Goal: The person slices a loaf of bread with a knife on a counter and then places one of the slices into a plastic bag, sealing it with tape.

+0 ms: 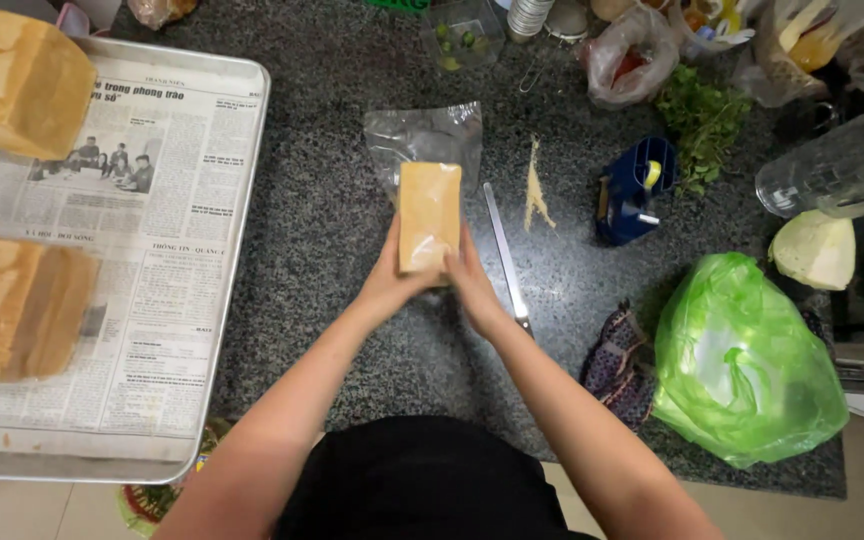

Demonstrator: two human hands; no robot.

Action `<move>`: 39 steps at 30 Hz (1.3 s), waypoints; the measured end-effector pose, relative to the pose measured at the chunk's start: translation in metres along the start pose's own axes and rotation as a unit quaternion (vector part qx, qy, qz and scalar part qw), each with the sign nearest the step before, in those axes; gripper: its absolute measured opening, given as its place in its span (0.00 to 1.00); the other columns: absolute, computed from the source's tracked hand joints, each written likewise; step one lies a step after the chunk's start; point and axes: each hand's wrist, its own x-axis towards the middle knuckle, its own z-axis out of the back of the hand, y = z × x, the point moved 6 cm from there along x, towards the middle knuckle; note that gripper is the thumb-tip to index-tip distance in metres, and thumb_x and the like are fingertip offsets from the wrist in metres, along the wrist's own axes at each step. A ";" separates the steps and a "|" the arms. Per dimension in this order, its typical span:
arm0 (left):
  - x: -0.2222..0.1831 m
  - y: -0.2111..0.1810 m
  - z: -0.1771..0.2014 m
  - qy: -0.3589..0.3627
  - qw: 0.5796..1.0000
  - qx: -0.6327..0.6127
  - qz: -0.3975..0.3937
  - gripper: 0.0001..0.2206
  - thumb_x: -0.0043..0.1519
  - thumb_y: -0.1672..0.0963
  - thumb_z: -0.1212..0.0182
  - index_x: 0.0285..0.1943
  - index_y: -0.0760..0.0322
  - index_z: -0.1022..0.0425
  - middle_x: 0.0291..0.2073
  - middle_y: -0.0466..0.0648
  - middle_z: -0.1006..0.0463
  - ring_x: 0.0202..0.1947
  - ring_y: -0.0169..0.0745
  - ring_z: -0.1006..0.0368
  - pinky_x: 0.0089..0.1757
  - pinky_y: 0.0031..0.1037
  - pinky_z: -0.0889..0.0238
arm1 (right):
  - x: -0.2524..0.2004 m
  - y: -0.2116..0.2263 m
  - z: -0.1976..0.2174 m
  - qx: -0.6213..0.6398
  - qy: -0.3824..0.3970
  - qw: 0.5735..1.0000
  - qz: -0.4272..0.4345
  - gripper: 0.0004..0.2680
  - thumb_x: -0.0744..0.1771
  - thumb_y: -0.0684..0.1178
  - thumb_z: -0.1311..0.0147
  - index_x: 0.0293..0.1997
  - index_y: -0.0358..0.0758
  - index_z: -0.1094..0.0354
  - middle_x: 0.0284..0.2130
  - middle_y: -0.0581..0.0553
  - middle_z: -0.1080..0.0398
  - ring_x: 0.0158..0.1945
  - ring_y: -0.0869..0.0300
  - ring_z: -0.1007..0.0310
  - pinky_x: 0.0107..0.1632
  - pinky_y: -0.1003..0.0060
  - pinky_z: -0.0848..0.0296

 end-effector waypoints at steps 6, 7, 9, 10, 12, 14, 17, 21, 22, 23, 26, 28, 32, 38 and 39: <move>-0.043 0.015 0.015 -0.066 0.958 0.280 0.005 0.24 0.67 0.57 0.45 0.74 0.63 0.38 0.56 0.68 0.23 0.56 0.64 0.27 0.51 0.46 0.31 | -0.028 -0.043 0.027 -0.256 -0.062 0.964 -0.018 0.16 0.70 0.55 0.49 0.60 0.35 0.29 0.46 0.36 0.19 0.50 0.53 0.19 0.55 0.59 0.24; -0.036 0.006 0.014 -0.066 0.958 0.281 0.001 0.24 0.67 0.57 0.45 0.74 0.63 0.38 0.56 0.68 0.23 0.56 0.64 0.27 0.51 0.46 0.31 | -0.022 -0.039 0.030 -0.257 -0.064 0.964 -0.014 0.16 0.70 0.55 0.49 0.60 0.35 0.29 0.46 0.36 0.19 0.50 0.53 0.19 0.55 0.59 0.24; -0.032 -0.008 0.015 -0.094 0.937 0.333 0.043 0.15 0.67 0.57 0.49 0.60 0.63 0.25 0.36 0.69 0.22 0.39 0.72 0.25 0.42 0.54 0.30 | -0.017 -0.026 0.035 -0.387 -0.110 0.915 0.039 0.11 0.71 0.52 0.49 0.50 0.36 0.23 0.34 0.32 0.23 0.39 0.43 0.22 0.41 0.51 0.26; -0.022 -0.020 0.020 -0.095 0.938 0.332 0.041 0.15 0.67 0.57 0.49 0.60 0.63 0.25 0.36 0.69 0.22 0.39 0.72 0.25 0.42 0.54 0.30 | -0.009 -0.005 0.038 -0.388 -0.110 0.914 0.041 0.11 0.71 0.52 0.49 0.50 0.36 0.23 0.34 0.32 0.23 0.39 0.43 0.22 0.41 0.51 0.26; -0.002 -0.051 0.027 -0.086 0.912 0.400 -0.011 0.13 0.68 0.54 0.48 0.42 0.67 0.20 0.31 0.64 0.20 0.35 0.69 0.22 0.37 0.52 0.29 | 0.005 0.044 0.045 -0.388 -0.145 0.905 0.097 0.10 0.69 0.53 0.48 0.43 0.39 0.22 0.28 0.36 0.23 0.31 0.50 0.20 0.34 0.55 0.24; 0.028 -0.102 0.038 -0.070 0.917 0.393 -0.007 0.14 0.67 0.54 0.47 0.37 0.67 0.19 0.29 0.60 0.19 0.31 0.61 0.21 0.35 0.46 0.28 | 0.021 0.116 0.044 -0.409 -0.128 0.902 0.053 0.11 0.69 0.53 0.48 0.38 0.38 0.22 0.25 0.40 0.23 0.26 0.55 0.23 0.31 0.57 0.26; 0.054 -0.164 0.053 -0.020 0.929 0.366 0.043 0.15 0.64 0.55 0.48 0.33 0.66 0.17 0.26 0.52 0.16 0.25 0.44 0.18 0.33 0.36 0.25 | 0.029 0.205 0.044 -0.448 -0.104 0.888 0.004 0.11 0.68 0.52 0.48 0.32 0.40 0.21 0.22 0.46 0.23 0.20 0.62 0.27 0.27 0.61 0.28; 0.030 -0.249 0.057 0.022 0.930 0.355 0.097 0.14 0.63 0.55 0.48 0.34 0.66 0.17 0.26 0.48 0.14 0.23 0.33 0.19 0.34 0.30 0.23 | -0.004 0.288 0.041 -0.395 -0.135 0.908 0.042 0.11 0.67 0.51 0.43 0.29 0.35 0.25 0.20 0.45 0.24 0.21 0.65 0.26 0.28 0.64 0.29; 0.024 -0.259 0.055 0.023 0.930 0.355 0.095 0.14 0.63 0.55 0.48 0.34 0.66 0.17 0.26 0.48 0.14 0.23 0.33 0.19 0.34 0.30 0.23 | -0.009 0.289 0.042 -0.395 -0.137 0.907 0.043 0.11 0.67 0.51 0.43 0.29 0.35 0.25 0.20 0.45 0.24 0.21 0.65 0.26 0.28 0.64 0.29; 0.015 -0.263 0.057 0.017 0.909 0.388 0.152 0.15 0.64 0.53 0.47 0.34 0.63 0.16 0.25 0.47 0.15 0.24 0.34 0.19 0.35 0.31 0.24 | -0.014 0.286 0.043 -0.406 -0.123 0.905 0.012 0.12 0.66 0.51 0.42 0.27 0.33 0.26 0.20 0.43 0.25 0.21 0.63 0.26 0.27 0.63 0.29; -0.008 -0.247 0.055 0.041 0.842 0.488 0.225 0.17 0.65 0.50 0.47 0.34 0.59 0.15 0.25 0.43 0.14 0.29 0.36 0.19 0.39 0.34 0.27 | -0.035 0.265 0.038 -0.452 -0.079 0.888 -0.043 0.11 0.64 0.51 0.40 0.27 0.33 0.25 0.19 0.39 0.25 0.23 0.58 0.25 0.29 0.60 0.28; -0.017 -0.235 0.054 0.070 0.797 0.553 0.233 0.17 0.65 0.50 0.48 0.33 0.57 0.14 0.25 0.40 0.14 0.32 0.36 0.18 0.42 0.36 0.28 | -0.047 0.255 0.035 -0.487 -0.055 0.869 -0.060 0.09 0.63 0.51 0.40 0.28 0.35 0.23 0.20 0.38 0.25 0.24 0.54 0.24 0.31 0.58 0.27; -0.028 -0.227 0.059 0.023 0.795 0.585 0.160 0.17 0.62 0.49 0.44 0.29 0.60 0.15 0.28 0.49 0.16 0.35 0.51 0.19 0.41 0.42 0.27 | -0.075 0.246 0.026 -0.586 -0.018 0.810 -0.029 0.12 0.64 0.55 0.44 0.29 0.36 0.22 0.24 0.35 0.25 0.29 0.42 0.24 0.36 0.52 0.27; -0.002 -0.252 0.033 -0.024 0.778 0.625 -0.053 0.16 0.56 0.47 0.36 0.28 0.61 0.17 0.28 0.56 0.19 0.32 0.58 0.21 0.34 0.46 0.27 | -0.110 0.277 -0.036 -0.530 0.206 0.808 -0.156 0.16 0.66 0.59 0.51 0.25 0.42 0.20 0.17 0.42 0.25 0.25 0.50 0.21 0.34 0.56 0.25; 0.006 -0.256 0.024 -0.010 0.778 0.620 -0.097 0.16 0.55 0.46 0.35 0.28 0.61 0.17 0.27 0.56 0.19 0.31 0.58 0.21 0.33 0.46 0.27 | -0.117 0.288 -0.050 -0.494 0.253 0.809 -0.193 0.17 0.66 0.60 0.52 0.24 0.42 0.21 0.14 0.42 0.26 0.22 0.53 0.20 0.33 0.57 0.24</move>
